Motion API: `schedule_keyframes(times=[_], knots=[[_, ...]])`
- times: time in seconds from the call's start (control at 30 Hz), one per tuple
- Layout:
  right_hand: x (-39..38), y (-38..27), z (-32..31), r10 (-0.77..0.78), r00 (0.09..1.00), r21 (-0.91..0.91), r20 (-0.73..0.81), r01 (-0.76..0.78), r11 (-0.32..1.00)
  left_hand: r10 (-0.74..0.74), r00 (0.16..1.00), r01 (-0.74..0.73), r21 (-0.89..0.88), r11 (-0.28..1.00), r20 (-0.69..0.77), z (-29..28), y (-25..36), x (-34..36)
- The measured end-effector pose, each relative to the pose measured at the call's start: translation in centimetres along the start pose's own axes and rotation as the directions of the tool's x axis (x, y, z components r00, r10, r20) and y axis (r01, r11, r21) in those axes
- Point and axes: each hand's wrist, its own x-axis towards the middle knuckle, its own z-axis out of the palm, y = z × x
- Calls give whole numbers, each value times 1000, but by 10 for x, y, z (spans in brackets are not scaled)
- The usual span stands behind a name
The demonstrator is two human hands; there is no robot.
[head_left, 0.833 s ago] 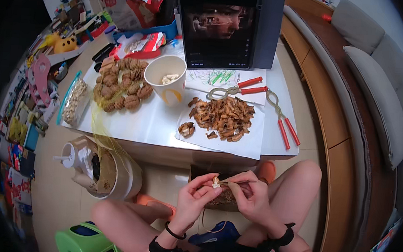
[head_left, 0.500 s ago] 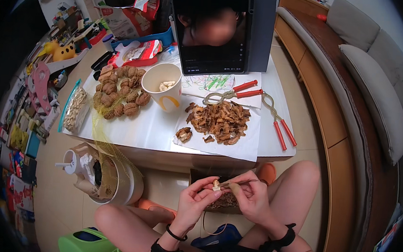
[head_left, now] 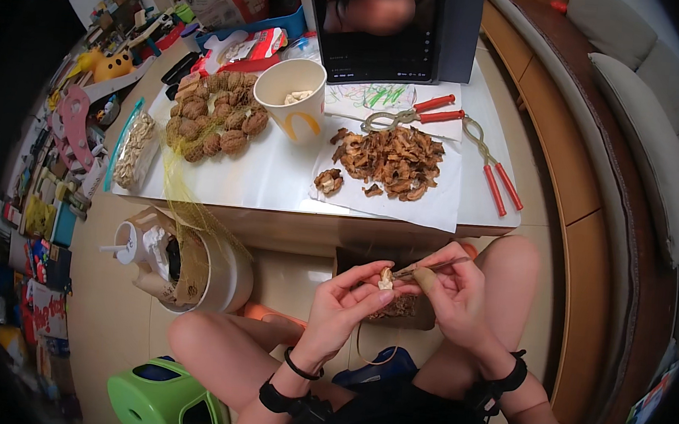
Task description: Peel the outer skin or inner membrane from walnut pieces using hands and tweezers.
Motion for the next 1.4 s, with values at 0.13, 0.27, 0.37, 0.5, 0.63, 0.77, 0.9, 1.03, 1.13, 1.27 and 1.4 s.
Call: schedule_keyframes(times=[0.13,0.27,0.37,0.5,0.63,0.77,0.9,1.03,1.13,1.27,1.4], knots=[[4,1,1,25,999,114,-26,-22,993,3,1000,-2,-24,1000,25,-4,0,3],[4,4,-1,65,998,140,-24,-61,988,0,999,3,-58,998,45,-5,0,1],[7,6,-2,98,995,170,-17,-93,981,-41,998,47,-110,993,56,-8,0,1],[6,7,-2,57,997,113,-49,-52,992,-107,993,114,-139,984,54,-7,1,3],[3,13,3,30,999,23,-39,-29,999,-104,995,104,-11,995,4,-7,0,0],[5,16,-1,17,998,-74,-53,-21,997,-96,994,98,47,994,-45,-8,-4,5],[7,14,-4,15,998,-90,-68,-22,996,-76,997,76,5,997,2,-13,-12,7],[7,16,-4,0,997,-88,-82,-7,996,-119,993,119,-41,992,13,-13,-10,8],[7,19,-3,-17,996,-92,-86,9,996,-144,990,144,-65,987,7,-14,-8,2],[10,12,-1,-2,995,-94,-99,-7,996,-136,985,154,-185,971,108,-18,-9,11],[9,17,-3,-50,991,-35,-123,46,998,-196,978,210,-315,926,75,-10,-4,9]])
